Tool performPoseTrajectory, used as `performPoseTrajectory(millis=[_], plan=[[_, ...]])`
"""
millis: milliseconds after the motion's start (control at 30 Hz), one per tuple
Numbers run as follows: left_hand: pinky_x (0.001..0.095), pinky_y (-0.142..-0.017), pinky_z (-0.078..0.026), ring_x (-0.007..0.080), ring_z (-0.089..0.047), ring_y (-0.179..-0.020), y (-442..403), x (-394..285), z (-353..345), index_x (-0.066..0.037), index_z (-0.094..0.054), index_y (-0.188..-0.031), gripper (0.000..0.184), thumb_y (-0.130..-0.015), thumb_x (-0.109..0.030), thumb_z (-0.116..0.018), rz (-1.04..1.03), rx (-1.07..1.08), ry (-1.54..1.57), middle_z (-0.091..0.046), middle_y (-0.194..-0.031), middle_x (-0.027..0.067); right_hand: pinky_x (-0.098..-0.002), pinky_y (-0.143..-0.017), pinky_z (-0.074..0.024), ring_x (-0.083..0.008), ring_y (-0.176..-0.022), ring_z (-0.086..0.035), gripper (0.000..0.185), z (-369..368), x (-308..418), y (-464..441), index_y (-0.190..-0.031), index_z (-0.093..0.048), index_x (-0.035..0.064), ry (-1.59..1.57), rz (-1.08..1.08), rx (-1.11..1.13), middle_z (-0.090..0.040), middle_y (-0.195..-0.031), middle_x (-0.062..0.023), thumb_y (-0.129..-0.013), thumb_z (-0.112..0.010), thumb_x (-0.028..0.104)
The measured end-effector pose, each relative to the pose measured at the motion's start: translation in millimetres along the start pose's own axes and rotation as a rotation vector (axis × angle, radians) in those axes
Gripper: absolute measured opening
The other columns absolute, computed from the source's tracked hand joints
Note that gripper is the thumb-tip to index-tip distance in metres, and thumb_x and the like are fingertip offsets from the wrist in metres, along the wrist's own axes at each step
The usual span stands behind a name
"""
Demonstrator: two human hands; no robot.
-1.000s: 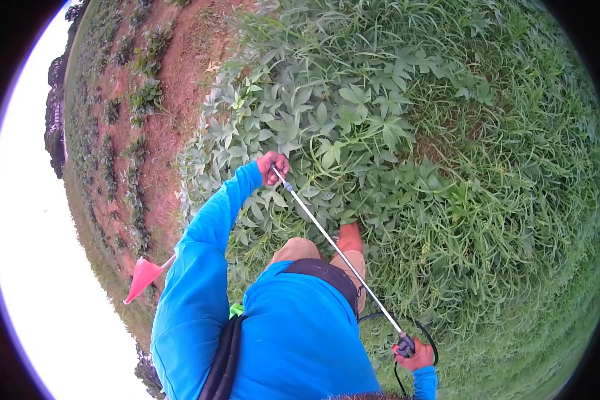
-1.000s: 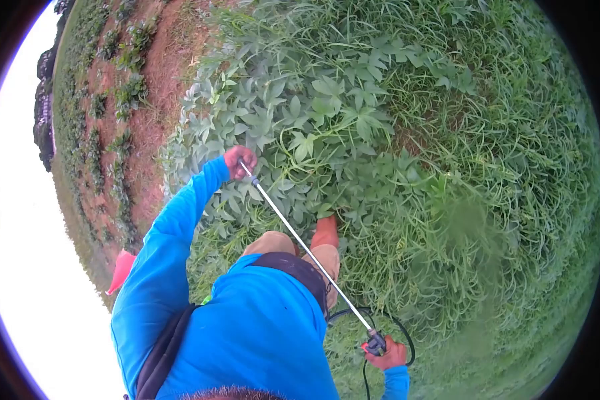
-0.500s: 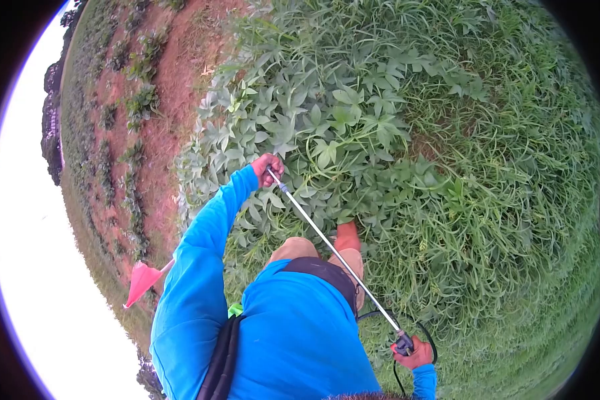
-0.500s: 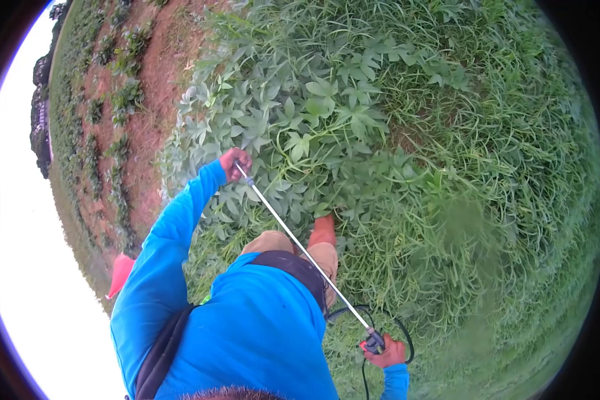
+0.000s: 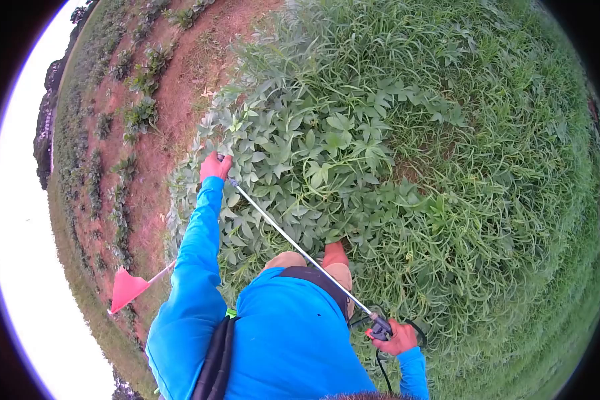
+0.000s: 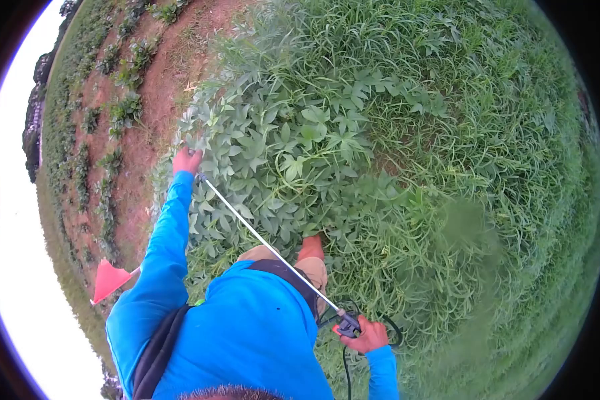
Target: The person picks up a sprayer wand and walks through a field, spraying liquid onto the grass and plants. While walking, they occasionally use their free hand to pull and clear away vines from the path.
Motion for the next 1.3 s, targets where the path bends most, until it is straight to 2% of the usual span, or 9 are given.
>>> performPoseTrajectory(millis=[167, 400, 767, 867, 967, 1033, 1133, 1200, 1300], plan=[[0.0482, -0.082, -0.048, 0.0415, -0.061, -0.092, -7, -20, -1, -0.001, -0.064, -0.092, 0.051, -0.071, -0.047, -0.055, -0.12, 0.01, -0.158, -0.065, -0.094, 0.0238, -0.0403, -0.054, -0.0464, -0.0329, -0.052, -0.057, 0.046, -24, 5, 19, -0.077, -0.057, 0.0065, -0.008, -0.025, 0.013, -0.055, -0.054, -0.0122, -0.053, -0.076, 0.041], [0.0473, -0.081, -0.048, 0.0421, -0.061, -0.09, 14, -58, -46, -0.001, -0.065, -0.088, 0.051, -0.071, -0.048, -0.054, -0.224, 0.083, -0.095, -0.064, -0.092, 0.0245, -0.0375, -0.049, -0.0432, -0.0289, -0.043, -0.049, 0.042, -59, 1, 66, -0.068, -0.053, 0.0076, -0.154, -0.079, -0.117, -0.047, -0.048, -0.0095, -0.053, -0.077, 0.039], [0.0473, -0.079, -0.047, 0.043, -0.06, -0.087, 42, -84, -67, -0.003, -0.065, -0.085, 0.045, -0.067, -0.043, -0.057, -0.296, 0.116, -0.021, -0.064, -0.089, 0.0238, -0.036, -0.049, -0.0429, -0.0275, -0.044, -0.047, 0.041, -104, -6, 108, -0.067, -0.052, 0.0076, -0.207, -0.176, -0.158, -0.048, -0.05, -0.0099, -0.053, -0.077, 0.037], [0.0457, -0.079, -0.047, 0.0415, -0.061, -0.087, 43, -86, -73, -0.002, -0.064, -0.083, 0.044, -0.067, -0.043, -0.057, -0.32, 0.112, -0.008, -0.064, -0.087, 0.0238, -0.0374, -0.052, -0.0455, -0.0296, -0.048, -0.052, 0.043, -108, -2, 111, -0.071, -0.054, 0.0078, -0.218, -0.194, -0.14, -0.051, -0.052, -0.0105, -0.053, -0.078, 0.04], [0.0439, -0.068, -0.048, 0.0337, -0.062, -0.075, 27, -72, -87, -0.006, -0.065, -0.088, 0.048, -0.073, -0.051, -0.056, -0.432, 0.262, 0.121, -0.065, -0.082, 0.0164, -0.0382, -0.055, -0.0485, -0.0305, -0.053, -0.059, 0.045, -112, -2, 112, -0.077, -0.059, 0.0076, -0.265, -0.243, -0.1, -0.057, -0.056, -0.0112, -0.055, -0.078, 0.041], [0.038, -0.054, -0.043, 0.0213, -0.056, -0.062, 24, -43, -109, -0.012, -0.062, -0.1, 0.054, -0.079, -0.061, -0.051, 0.14, 0.674, 0.837, -0.059, -0.077, 0.006, -0.0375, -0.057, -0.0487, -0.0292, -0.054, -0.06, 0.045, -109, 2, 107, -0.079, -0.061, 0.007, -0.311, -0.282, -0.09, -0.058, -0.058, -0.0112, -0.055, -0.079, 0.04], [0.0305, -0.048, -0.037, 0.0138, -0.047, -0.054, 46, -9, -122, -0.017, -0.056, -0.111, 0.057, -0.082, -0.065, -0.046, 0.298, 0.632, 0.988, -0.052, -0.077, 0.0007, -0.0342, -0.058, -0.0479, -0.0215, -0.054, -0.059, 0.037, -93, 18, 83, -0.083, -0.063, 0.0047, -0.503, -0.174, -0.184, -0.06, -0.063, -0.0109, -0.06, -0.078, 0.029], [0.0296, -0.045, -0.036, 0.0144, -0.046, -0.052, 64, 23, -163, -0.017, -0.055, -0.112, 0.053, -0.082, -0.06, -0.048, 0.356, 0.693, 0.875, -0.053, -0.078, 0.0032, -0.0324, -0.059, -0.0473, -0.0181, -0.056, -0.057, 0.035, -81, 27, 60, -0.082, -0.063, 0.0049, -0.579, -0.126, -0.161, -0.06, -0.064, -0.0084, -0.062, -0.078, 0.029], [0.0303, -0.044, -0.038, 0.0147, -0.049, -0.051, 121, 55, -210, -0.017, -0.054, -0.109, 0.042, -0.083, -0.049, -0.052, 0.196, 0.887, 0.628, -0.055, -0.076, 0.0049, -0.0288, -0.059, -0.0448, -0.0118, -0.059, -0.053, 0.031, -63, 53, 43, -0.082, -0.062, 0.0049, -0.769, -0.025, -0.12, -0.059, -0.067, -0.0029, -0.066, -0.078, 0.027]])
Point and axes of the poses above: each hand's wrist, its own y-axis away from the middle knuckle, its own z-axis out of the back of the hand, x = y × z, the point moved 5 cm from there along -y, towards the middle knuckle
